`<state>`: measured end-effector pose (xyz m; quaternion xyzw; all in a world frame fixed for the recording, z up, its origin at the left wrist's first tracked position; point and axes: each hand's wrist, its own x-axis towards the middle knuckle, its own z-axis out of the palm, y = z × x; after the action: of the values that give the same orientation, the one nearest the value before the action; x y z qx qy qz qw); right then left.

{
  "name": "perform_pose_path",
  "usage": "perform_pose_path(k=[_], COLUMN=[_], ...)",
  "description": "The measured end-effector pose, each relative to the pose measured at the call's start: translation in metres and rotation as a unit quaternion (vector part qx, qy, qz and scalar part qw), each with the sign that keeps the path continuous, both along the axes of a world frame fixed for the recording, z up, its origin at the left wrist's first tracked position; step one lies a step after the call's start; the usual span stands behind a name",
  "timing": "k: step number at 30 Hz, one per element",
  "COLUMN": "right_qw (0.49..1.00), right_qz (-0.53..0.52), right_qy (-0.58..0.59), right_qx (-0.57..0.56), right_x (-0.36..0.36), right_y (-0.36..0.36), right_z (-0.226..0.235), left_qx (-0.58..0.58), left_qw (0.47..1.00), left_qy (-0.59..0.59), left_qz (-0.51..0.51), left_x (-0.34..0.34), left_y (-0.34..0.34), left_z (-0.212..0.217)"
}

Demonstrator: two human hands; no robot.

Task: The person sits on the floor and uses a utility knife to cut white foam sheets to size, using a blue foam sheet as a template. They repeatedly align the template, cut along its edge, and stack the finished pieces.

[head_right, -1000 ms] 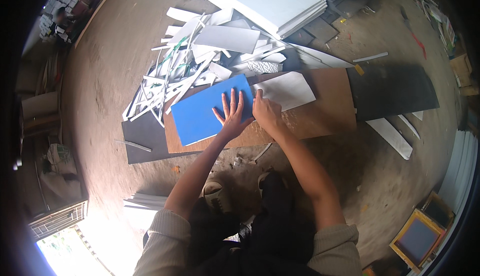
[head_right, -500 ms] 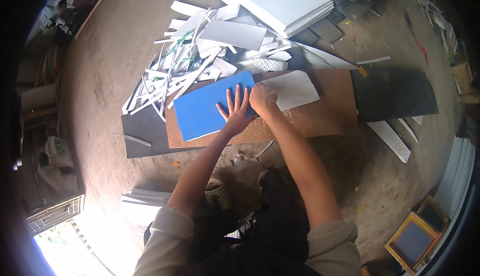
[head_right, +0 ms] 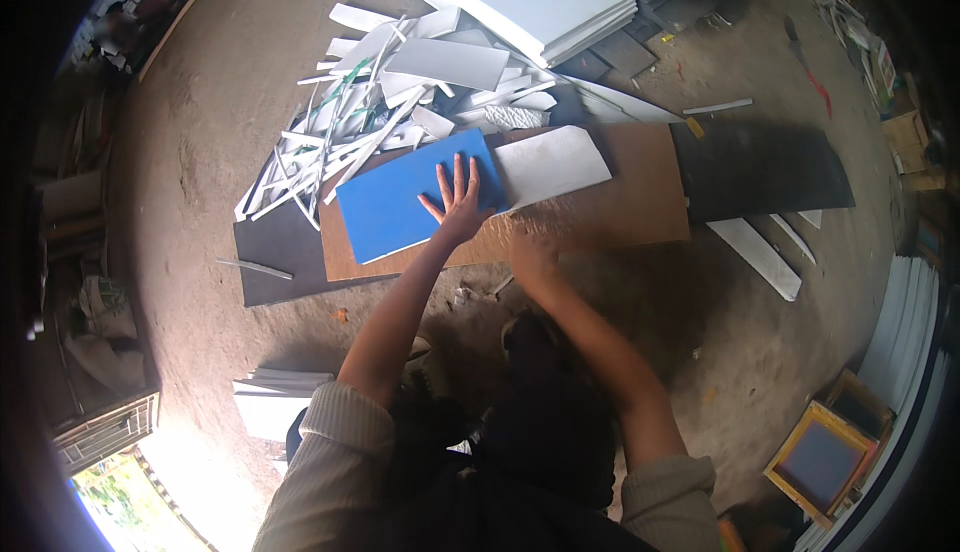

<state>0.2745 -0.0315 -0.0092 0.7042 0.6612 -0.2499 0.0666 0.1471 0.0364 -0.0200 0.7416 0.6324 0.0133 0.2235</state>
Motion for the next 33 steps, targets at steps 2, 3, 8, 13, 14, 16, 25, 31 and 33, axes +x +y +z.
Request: perform_pose_path(k=[2,3,8,13,14,16,25,31,33], right_qw=[0.999,0.999,0.993,0.987,0.986,0.982,0.998,0.999,0.999], right_qz=[0.008,0.011,0.024,-0.007,-0.006,-0.007,-0.029,-0.014,0.011], right_qy=[-0.013,-0.018,0.009,0.014,0.021,0.032,0.046,0.036,0.014], right_qx=[0.033,0.041,0.116,0.158,0.168,0.187,-0.032,-0.030,0.040], right_x=[0.003,0.005,0.009,0.002,-0.004,-0.012,-0.014,0.005,0.014], right_y=[-0.007,-0.007,0.012,0.086,0.093,0.102,0.108,0.019,-0.005], right_z=[-0.004,-0.002,0.025,0.014,0.008,-0.004,0.019,0.009,0.000], left_qx=[0.006,0.001,-0.011,0.003,-0.014,-0.001,0.012,0.001,-0.004], left_qw=[1.000,1.000,1.000,1.000,0.999,0.999,1.000,1.000,1.000], left_qy=[-0.002,-0.004,0.019,0.000,0.021,0.002,0.002,0.010,0.003], left_qz=[-0.008,-0.018,-0.018,-0.029,-0.037,-0.034,0.002,0.008,0.017], left_x=[0.001,-0.001,-0.010,-0.002,-0.002,-0.001,-0.003,-0.004,0.003], left_y=[0.000,0.001,0.001,0.000,-0.001,0.000,-0.003,-0.002,0.000], left_z=[-0.003,-0.003,-0.003,-0.004,-0.003,-0.001,-0.005,0.002,0.002])
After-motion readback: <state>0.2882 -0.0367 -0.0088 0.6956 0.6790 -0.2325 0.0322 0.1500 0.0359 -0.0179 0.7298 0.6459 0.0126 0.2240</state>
